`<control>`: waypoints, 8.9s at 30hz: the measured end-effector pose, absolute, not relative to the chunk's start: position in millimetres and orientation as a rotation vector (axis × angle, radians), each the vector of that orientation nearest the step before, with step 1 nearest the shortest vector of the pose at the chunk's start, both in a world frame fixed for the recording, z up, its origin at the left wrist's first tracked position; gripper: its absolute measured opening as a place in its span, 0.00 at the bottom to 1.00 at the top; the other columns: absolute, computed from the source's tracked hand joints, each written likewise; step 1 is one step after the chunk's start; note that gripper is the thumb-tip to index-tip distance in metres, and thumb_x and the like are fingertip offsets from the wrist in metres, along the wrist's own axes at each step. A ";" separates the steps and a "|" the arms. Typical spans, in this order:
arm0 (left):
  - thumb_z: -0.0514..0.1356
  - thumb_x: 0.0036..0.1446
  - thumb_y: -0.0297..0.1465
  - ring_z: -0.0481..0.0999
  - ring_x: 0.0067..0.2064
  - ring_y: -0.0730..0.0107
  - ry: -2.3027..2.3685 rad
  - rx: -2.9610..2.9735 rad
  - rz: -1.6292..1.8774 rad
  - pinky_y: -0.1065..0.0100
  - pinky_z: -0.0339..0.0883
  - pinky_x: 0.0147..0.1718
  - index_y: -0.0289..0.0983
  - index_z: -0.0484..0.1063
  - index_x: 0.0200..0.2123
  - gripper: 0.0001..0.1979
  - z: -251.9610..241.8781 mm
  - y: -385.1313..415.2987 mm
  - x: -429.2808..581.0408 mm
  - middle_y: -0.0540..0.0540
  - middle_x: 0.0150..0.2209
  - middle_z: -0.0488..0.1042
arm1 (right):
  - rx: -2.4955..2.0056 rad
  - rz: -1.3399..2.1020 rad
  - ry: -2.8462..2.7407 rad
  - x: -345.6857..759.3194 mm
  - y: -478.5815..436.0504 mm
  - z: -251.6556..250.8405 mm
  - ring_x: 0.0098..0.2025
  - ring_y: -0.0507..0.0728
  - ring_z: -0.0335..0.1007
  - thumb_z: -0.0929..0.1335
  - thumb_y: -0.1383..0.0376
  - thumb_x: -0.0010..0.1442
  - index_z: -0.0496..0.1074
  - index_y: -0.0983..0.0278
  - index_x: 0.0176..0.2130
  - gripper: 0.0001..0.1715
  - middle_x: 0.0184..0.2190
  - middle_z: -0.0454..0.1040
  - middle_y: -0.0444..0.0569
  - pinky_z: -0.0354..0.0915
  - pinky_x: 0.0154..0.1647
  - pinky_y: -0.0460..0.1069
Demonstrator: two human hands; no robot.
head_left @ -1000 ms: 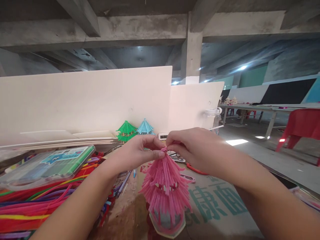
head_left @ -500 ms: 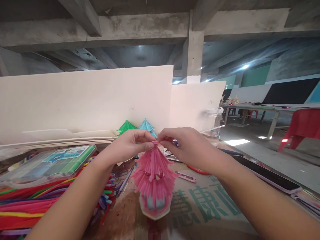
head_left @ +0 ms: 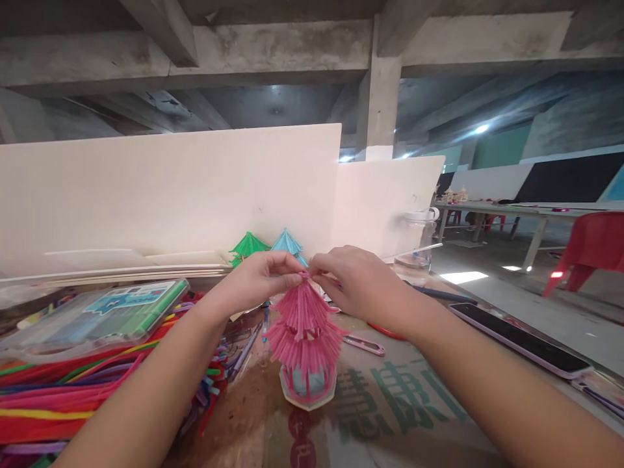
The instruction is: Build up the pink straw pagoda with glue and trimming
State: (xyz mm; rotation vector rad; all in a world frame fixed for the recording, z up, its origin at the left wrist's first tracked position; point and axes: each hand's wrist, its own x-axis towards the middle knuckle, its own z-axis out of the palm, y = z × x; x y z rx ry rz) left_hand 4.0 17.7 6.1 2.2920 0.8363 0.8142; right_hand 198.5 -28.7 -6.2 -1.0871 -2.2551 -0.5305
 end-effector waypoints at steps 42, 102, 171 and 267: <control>0.60 0.53 0.40 0.75 0.37 0.68 0.932 2.347 0.839 0.68 0.66 0.37 0.37 0.73 0.35 0.13 5.7 10.1 10.9 0.49 0.35 0.77 | -1.255 -0.044 -2.079 199.5 -34.9 0.3 0.23 0.49 0.57 0.64 0.67 0.58 0.72 0.62 0.32 0.06 0.21 0.68 0.41 0.49 0.24 0.45; 0.59 0.52 0.43 0.73 0.32 0.68 1.118 2.555 0.864 0.71 0.63 0.30 0.38 0.74 0.31 0.14 11.4 -5.8 13.9 0.51 0.29 0.75 | -1.000 0.708 -2.033 207.7 -21.3 3.0 0.27 0.49 0.65 0.68 0.61 0.54 0.74 0.65 0.32 0.09 0.25 0.71 0.42 0.59 0.29 0.45; 0.58 0.50 0.39 0.67 0.28 0.72 0.958 2.246 0.957 0.70 0.59 0.28 0.37 0.66 0.29 0.11 6.1 16.2 10.6 0.52 0.25 0.67 | -0.866 -0.005 -2.234 186.5 -50.5 -3.1 0.33 0.51 0.63 0.65 0.66 0.61 0.71 0.61 0.41 0.08 0.32 0.69 0.43 0.58 0.34 0.47; 0.54 0.59 0.38 0.76 0.44 0.66 0.860 2.319 1.034 0.65 0.67 0.47 0.36 0.73 0.48 0.18 2.2 13.9 15.0 0.46 0.41 0.80 | -1.102 0.403 -2.131 219.1 -23.5 3.6 0.25 0.49 0.64 0.65 0.62 0.57 0.68 0.62 0.31 0.06 0.24 0.71 0.41 0.56 0.26 0.44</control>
